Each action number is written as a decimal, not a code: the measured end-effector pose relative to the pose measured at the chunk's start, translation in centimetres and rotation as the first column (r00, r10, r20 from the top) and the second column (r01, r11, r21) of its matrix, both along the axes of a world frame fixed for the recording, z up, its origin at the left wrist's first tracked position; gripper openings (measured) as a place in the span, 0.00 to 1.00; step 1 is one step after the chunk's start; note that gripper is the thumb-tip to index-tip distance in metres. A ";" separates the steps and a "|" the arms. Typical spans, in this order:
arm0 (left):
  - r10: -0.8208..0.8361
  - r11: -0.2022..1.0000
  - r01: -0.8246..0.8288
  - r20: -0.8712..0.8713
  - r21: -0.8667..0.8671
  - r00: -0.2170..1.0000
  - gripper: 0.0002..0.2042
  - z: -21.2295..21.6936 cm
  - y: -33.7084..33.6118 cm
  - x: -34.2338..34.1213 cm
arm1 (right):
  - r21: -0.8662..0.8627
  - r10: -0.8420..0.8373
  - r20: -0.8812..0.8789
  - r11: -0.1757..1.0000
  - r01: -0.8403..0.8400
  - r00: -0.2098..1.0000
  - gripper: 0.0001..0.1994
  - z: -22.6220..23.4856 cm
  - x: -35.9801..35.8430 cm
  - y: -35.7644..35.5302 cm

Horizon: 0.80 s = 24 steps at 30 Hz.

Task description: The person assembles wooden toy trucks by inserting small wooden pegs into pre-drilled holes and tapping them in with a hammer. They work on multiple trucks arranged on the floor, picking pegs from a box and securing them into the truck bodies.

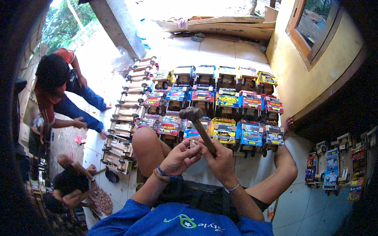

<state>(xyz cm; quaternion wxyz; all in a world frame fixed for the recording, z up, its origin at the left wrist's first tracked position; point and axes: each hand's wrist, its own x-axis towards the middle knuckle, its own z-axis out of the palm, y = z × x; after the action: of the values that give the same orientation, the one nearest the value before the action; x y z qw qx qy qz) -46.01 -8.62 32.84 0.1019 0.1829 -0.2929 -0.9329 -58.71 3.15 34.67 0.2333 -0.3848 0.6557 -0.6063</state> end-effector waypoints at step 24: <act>-0.373 0.926 0.372 0.001 0.064 0.928 0.17 0.6 -2.4 -3.4 | -0.083 0.046 0.444 0.997 -0.011 0.895 0.09 1.0 -5.8 1.9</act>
<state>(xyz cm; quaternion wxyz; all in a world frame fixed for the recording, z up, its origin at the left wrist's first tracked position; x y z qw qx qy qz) -49.36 -11.01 33.45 -0.0848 0.1331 -0.2938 -0.9428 -64.51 5.06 35.64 0.3707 -0.2543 0.5550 -0.6999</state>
